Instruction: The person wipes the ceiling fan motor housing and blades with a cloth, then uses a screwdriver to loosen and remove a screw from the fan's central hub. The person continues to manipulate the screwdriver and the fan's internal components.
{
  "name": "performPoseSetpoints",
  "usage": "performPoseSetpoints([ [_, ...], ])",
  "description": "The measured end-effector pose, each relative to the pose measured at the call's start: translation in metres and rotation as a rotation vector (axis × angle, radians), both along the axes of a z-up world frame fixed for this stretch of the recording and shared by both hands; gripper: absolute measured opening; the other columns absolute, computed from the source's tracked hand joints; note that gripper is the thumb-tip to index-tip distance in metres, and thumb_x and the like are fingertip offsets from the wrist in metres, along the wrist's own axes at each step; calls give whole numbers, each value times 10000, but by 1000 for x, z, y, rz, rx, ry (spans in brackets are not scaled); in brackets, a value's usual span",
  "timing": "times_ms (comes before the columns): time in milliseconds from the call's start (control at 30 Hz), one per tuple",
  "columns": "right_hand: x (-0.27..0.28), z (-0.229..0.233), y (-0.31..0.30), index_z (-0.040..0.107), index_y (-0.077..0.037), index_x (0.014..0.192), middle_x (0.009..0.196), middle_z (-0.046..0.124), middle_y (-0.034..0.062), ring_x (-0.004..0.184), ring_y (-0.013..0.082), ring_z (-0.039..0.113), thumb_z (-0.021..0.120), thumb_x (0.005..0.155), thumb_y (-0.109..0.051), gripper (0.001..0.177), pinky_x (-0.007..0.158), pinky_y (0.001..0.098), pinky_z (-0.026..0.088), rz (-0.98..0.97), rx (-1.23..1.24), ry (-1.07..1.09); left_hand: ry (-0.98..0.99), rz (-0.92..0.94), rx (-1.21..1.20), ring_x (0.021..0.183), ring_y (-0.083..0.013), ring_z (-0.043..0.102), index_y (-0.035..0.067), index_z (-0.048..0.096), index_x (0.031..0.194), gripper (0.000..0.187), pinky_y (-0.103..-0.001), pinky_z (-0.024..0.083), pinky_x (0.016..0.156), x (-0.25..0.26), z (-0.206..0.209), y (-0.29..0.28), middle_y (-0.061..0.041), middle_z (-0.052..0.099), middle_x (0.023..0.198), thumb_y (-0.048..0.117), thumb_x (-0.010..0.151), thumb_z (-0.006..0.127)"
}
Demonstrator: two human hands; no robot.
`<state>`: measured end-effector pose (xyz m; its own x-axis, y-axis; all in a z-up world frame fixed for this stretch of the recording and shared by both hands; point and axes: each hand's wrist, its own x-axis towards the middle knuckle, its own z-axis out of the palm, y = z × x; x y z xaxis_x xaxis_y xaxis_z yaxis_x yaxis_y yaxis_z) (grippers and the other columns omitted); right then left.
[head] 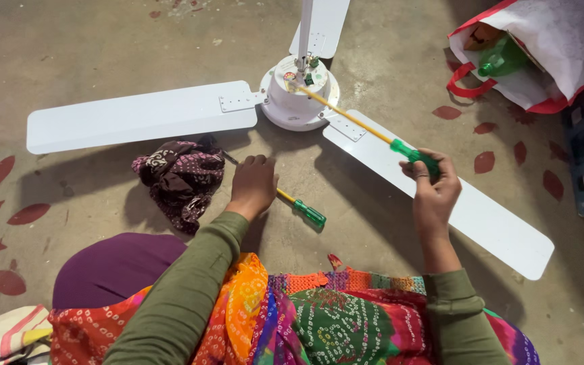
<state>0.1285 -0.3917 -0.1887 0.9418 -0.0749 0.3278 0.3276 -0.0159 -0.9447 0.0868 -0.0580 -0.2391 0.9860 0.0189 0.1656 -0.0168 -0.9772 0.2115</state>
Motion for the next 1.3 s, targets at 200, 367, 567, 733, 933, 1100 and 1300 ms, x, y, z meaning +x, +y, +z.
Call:
performPoseSetpoints([
  [200,19,-37,-28,625,46,1186,1062,710,117,957,223,758,598,1062,-26,145,870,311,594,-48,142,106,-32,-92,-49,1132,-351,611,43,643,1190,385,-471,467,995,5,-7,-7,-158,676,1137,210,850,713],
  [367,30,-61,-41,643,13,1157,1031,721,76,927,199,762,633,1033,-47,138,799,242,544,-22,209,175,55,-98,-131,1100,-364,625,44,617,1255,433,-461,503,943,-4,-10,-14,-168,672,1143,179,856,718],
  [567,30,-69,-51,655,-33,1157,1027,737,60,923,174,753,632,1027,-87,143,737,231,507,-54,222,324,96,-178,-61,1133,-358,612,91,630,1234,426,-460,512,912,-20,-14,-19,-131,667,1171,144,817,703],
  [733,30,-67,-52,655,-30,1146,1023,739,68,916,186,749,624,1044,-100,127,777,250,517,-48,228,345,238,-170,-20,1139,-335,613,133,651,1222,352,-440,531,906,-26,-12,-24,-101,656,1170,169,872,667],
  [933,32,-73,-50,637,41,1148,1043,702,120,961,242,728,608,1045,-64,150,924,342,596,85,324,256,210,-97,-133,1100,-355,619,120,634,1269,379,-453,528,896,-13,-18,-26,-117,654,1208,238,910,664],
  [1100,32,-77,-51,618,45,1168,1053,687,130,968,261,735,600,1035,-48,163,904,312,572,112,308,289,-95,-51,-327,1066,-374,645,92,653,1259,364,-463,508,918,33,-32,-12,-161,682,1172,272,944,671],
  [1300,37,-77,-56,612,30,1174,1069,687,118,990,266,738,604,1027,-54,170,911,306,560,124,343,317,-508,0,-470,1026,-457,682,23,612,1197,339,-495,542,864,183,-23,3,-247,707,1093,242,952,695],
])
